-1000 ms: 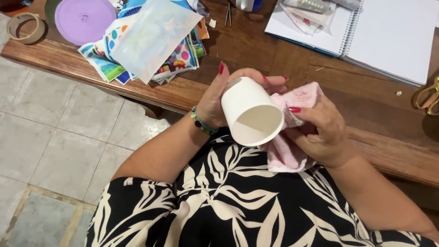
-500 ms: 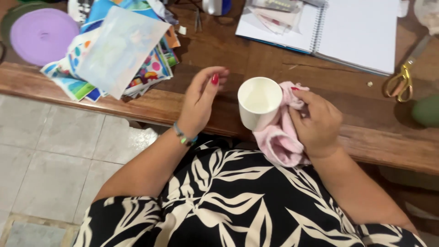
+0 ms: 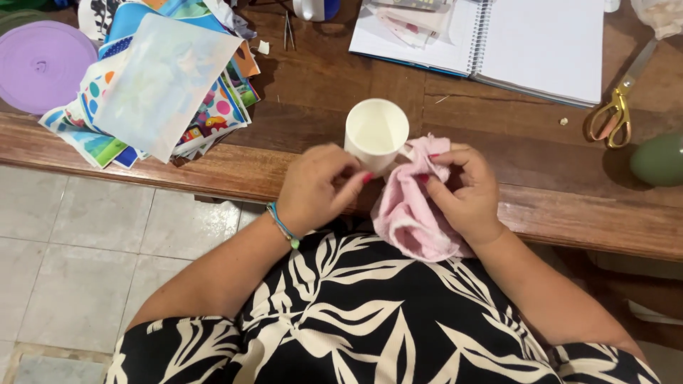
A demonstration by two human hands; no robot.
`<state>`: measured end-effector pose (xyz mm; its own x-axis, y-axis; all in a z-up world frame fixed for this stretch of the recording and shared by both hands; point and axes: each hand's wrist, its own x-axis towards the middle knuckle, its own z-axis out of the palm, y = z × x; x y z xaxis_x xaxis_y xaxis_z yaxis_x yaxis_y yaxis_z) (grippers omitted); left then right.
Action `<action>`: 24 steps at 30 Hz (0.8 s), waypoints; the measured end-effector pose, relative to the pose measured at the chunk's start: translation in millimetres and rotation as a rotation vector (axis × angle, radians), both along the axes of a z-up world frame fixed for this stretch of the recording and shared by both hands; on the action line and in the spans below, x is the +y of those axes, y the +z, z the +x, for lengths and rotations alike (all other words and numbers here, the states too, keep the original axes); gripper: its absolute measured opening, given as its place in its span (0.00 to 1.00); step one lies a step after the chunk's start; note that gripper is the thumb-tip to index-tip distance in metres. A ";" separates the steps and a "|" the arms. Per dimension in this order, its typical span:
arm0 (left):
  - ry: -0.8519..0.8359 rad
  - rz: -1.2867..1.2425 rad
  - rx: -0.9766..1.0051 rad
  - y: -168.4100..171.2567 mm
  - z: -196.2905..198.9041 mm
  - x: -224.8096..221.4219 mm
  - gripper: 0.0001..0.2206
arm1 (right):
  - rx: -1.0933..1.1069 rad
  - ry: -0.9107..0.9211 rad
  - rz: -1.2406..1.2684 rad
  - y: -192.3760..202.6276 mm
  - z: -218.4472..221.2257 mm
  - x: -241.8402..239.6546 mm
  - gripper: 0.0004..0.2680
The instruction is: Cleaning a mug and wrapping a printed design around it for decoration
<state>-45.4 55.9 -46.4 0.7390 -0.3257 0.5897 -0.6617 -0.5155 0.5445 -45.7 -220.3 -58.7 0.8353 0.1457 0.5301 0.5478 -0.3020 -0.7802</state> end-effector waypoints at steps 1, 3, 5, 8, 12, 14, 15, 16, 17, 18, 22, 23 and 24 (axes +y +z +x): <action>0.044 0.008 0.015 4.5 3.4 5.1 0.07 | 0.051 0.078 0.052 -1.8 -1.4 1.8 0.09; 0.089 0.015 0.033 5.1 8.0 14.3 0.09 | 0.105 0.156 0.104 -6.4 -2.6 -1.4 0.09; 0.150 0.103 -0.039 -0.2 13.7 22.7 0.11 | 0.100 0.233 0.036 -10.6 0.6 -10.8 0.10; 0.052 0.027 0.046 -0.9 -8.8 4.6 0.09 | 0.131 0.079 0.136 -29.0 -4.8 -31.9 0.16; 0.118 -0.014 0.070 12.1 -20.4 -21.4 0.14 | 0.094 -0.091 0.188 -13.3 -11.0 -25.1 0.20; 0.142 -0.088 0.117 13.9 -17.5 -35.2 0.17 | 0.159 -0.060 0.231 -9.4 -10.7 -19.1 0.20; 0.139 -0.086 0.113 1.5 -11.5 -37.1 0.17 | 0.154 -0.063 0.234 -7.3 -11.5 -18.9 0.20; 0.177 -0.106 0.113 -10.7 -5.3 -39.1 0.14 | 0.148 -0.048 0.232 -4.9 -12.3 -18.8 0.20; 0.213 -0.126 0.113 -22.8 1.8 -41.8 0.12 | 0.140 -0.036 0.229 -2.2 -12.6 -19.3 0.21; 0.209 -0.126 0.108 -18.3 1.8 -36.9 0.12 | 0.134 -0.040 0.230 -8.6 -12.0 -25.5 0.21; 0.271 -0.087 0.101 6.1 4.5 -13.0 0.10 | 0.111 -0.106 0.242 4.8 -6.8 -40.8 0.19; 0.296 -0.066 0.132 12.9 4.6 -6.9 0.11 | 0.088 -0.123 0.208 17.3 -7.4 -43.1 0.18; 0.295 -0.068 0.128 13.3 6.1 -4.8 0.11 | 0.084 -0.123 0.208 25.2 -6.2 -49.0 0.18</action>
<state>-39.3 51.1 -33.2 0.8652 -0.0495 0.4989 -0.4129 -0.6348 0.6531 -51.9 -269.2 -33.5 0.8824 -0.0647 0.4659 0.4474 -0.1905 -0.8738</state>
